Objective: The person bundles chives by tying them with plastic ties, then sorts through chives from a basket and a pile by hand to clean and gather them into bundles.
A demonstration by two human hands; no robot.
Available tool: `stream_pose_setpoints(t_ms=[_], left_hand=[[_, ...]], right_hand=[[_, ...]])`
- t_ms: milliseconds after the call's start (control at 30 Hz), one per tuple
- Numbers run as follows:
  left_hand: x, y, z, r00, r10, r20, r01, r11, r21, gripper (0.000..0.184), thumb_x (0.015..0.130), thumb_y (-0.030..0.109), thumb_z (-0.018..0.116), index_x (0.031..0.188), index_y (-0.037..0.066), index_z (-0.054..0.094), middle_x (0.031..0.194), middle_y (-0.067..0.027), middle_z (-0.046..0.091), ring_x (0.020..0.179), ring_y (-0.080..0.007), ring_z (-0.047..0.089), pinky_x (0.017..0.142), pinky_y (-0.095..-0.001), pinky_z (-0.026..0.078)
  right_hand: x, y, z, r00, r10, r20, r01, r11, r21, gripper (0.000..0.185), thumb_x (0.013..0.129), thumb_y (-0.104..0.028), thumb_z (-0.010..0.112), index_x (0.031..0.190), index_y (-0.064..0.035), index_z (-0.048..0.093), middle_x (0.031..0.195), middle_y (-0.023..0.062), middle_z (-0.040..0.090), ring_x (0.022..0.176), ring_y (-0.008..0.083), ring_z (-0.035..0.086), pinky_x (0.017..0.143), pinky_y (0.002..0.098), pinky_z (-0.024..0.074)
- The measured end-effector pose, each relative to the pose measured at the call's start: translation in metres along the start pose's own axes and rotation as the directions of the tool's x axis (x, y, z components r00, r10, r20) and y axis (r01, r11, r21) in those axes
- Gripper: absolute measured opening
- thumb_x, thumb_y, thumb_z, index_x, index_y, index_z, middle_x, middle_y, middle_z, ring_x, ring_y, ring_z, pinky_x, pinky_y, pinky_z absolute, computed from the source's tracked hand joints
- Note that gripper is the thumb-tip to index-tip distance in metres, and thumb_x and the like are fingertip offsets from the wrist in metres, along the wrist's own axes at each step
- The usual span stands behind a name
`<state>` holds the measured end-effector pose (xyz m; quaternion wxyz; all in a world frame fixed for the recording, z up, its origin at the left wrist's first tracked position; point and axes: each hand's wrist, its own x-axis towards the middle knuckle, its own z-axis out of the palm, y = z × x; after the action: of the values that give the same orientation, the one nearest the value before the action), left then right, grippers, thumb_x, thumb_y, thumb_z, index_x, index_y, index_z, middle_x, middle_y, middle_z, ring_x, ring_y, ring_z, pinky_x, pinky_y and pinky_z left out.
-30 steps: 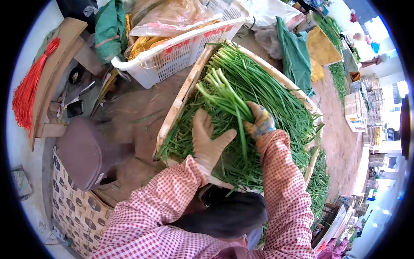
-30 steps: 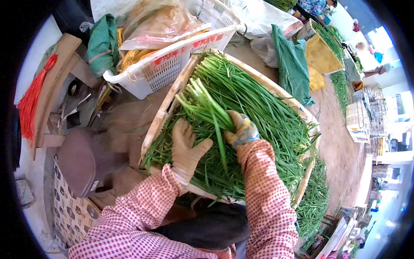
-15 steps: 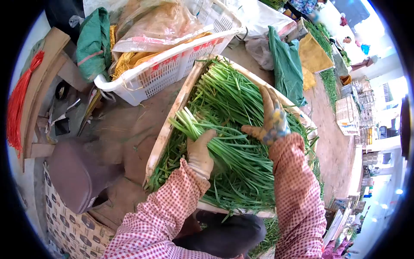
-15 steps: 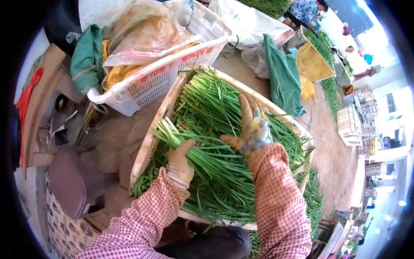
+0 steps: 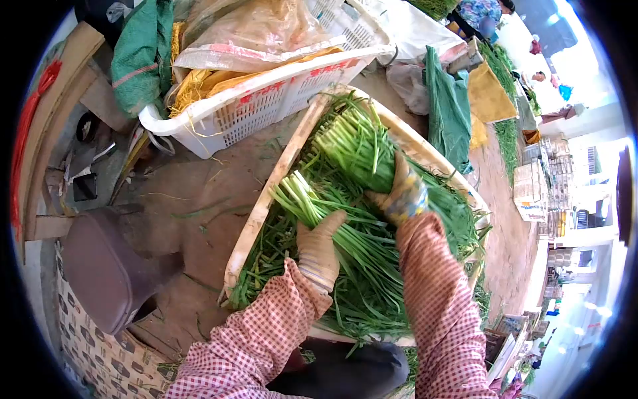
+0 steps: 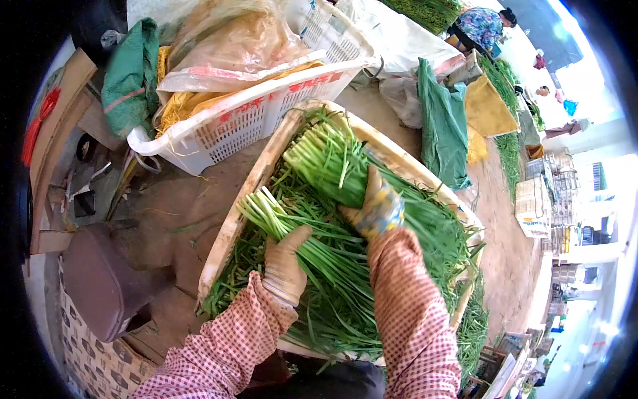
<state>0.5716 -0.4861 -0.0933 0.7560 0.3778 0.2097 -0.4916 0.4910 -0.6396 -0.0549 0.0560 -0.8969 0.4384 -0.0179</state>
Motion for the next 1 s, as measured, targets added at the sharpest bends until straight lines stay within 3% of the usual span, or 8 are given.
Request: stream_pose_setpoints(t_ms=[200,333,433,600,767,900,967,1000], left_hand=[[0.003,-0.004,-0.003,0.998,0.046,0.033,-0.045,0.999,-0.02,0.045,0.071,0.003,0.072,0.113,0.006,0.056,0.104,-0.0065,0.059,0.094,-0.0213,0.056,0.08,-0.0356,0.049],[-0.002,0.002,0.002,1.0,0.026,-0.011,-0.026,0.999,0.019,0.044,0.072,0.003,0.071,0.113,0.005,0.056,0.105,-0.0069,0.059,0.096,-0.0213,0.055,0.083,-0.0352,0.047],[0.002,0.0,0.0,0.999,0.023,-0.023,-0.023,0.999,0.03,0.048,0.072,0.002,0.071,0.116,0.005,0.054,0.107,-0.0072,0.058,0.098,-0.0215,0.054,0.087,-0.0363,0.045],[0.001,-0.004,0.004,0.99,0.137,0.04,-0.141,0.983,0.118,0.056,0.072,-0.002,0.07,0.123,0.003,0.049,0.108,-0.0072,0.058,0.098,-0.0204,0.055,0.088,-0.0339,0.045],[-0.004,-0.009,-0.011,0.965,0.186,0.187,-0.221,0.957,0.189,0.055,0.073,-0.002,0.068,0.123,0.001,0.047,0.109,-0.0087,0.057,0.097,-0.0209,0.055,0.091,-0.0321,0.043],[-0.047,0.008,-0.027,0.959,0.043,0.279,-0.087,0.985,0.147,0.077,0.074,-0.003,0.066,0.139,-0.001,0.025,0.134,-0.0176,0.041,0.124,-0.0276,0.041,0.104,-0.0357,0.034],[-0.08,0.007,-0.022,0.897,0.39,0.206,-0.442,0.799,0.408,0.083,0.074,0.0,0.066,0.141,-0.001,0.018,0.143,-0.0196,0.028,0.134,-0.0305,0.028,0.111,-0.0417,0.022],[-0.083,0.007,-0.025,0.802,0.436,0.409,-0.585,0.715,0.383,0.088,0.074,0.002,0.066,0.142,-0.001,0.011,0.147,-0.0205,0.019,0.139,-0.0322,0.017,0.114,-0.0446,0.01]], right_hand=[[-0.011,-0.006,0.002,0.984,0.14,0.111,-0.154,0.979,0.131,0.108,0.059,-0.024,0.084,0.143,-0.0032,0.02,0.128,0.0232,0.051,0.119,0.0379,0.049,0.101,0.0384,0.0402],[0.022,0.009,-0.03,0.969,-0.018,0.246,-0.052,0.96,0.276,0.117,0.058,-0.031,0.086,0.146,-0.0033,0.014,0.134,0.0199,0.048,0.124,0.0319,0.047,0.104,0.0351,0.038],[0.044,0.006,-0.041,0.885,0.073,0.46,-0.139,0.984,0.109,0.118,0.054,-0.034,0.086,0.146,-0.0048,0.018,0.136,0.0188,0.046,0.127,0.0325,0.043,0.108,0.0349,0.0325],[0.023,-0.015,-0.012,0.929,0.195,0.315,-0.18,0.981,-0.076,0.1,0.06,-0.023,0.083,0.143,-0.0086,0.029,0.125,0.0198,0.055,0.116,0.0339,0.052,0.099,0.0387,0.0416],[-0.013,-0.007,0.01,0.992,0.113,0.047,-0.116,0.991,0.068,0.096,0.06,-0.02,0.083,0.142,-0.0137,0.031,0.123,0.017,0.056,0.114,0.0326,0.054,0.097,0.0388,0.0445],[-0.004,0.034,0.033,0.998,0.059,-0.036,-0.04,0.919,0.392,0.088,0.061,-0.021,0.081,0.138,-0.0149,0.038,0.12,0.0158,0.059,0.11,0.0314,0.057,0.096,0.0372,0.0461],[-0.001,0.045,0.036,0.996,0.065,-0.063,-0.024,0.862,0.506,0.082,0.061,-0.021,0.081,0.134,-0.0123,0.043,0.117,0.0147,0.061,0.107,0.0299,0.059,0.094,0.0355,0.0466],[0.0,0.046,0.034,0.993,0.052,-0.107,0.017,0.827,0.562,0.076,0.062,-0.02,0.08,0.13,-0.0091,0.048,0.114,0.0134,0.063,0.104,0.0278,0.061,0.094,0.0343,0.0465]])
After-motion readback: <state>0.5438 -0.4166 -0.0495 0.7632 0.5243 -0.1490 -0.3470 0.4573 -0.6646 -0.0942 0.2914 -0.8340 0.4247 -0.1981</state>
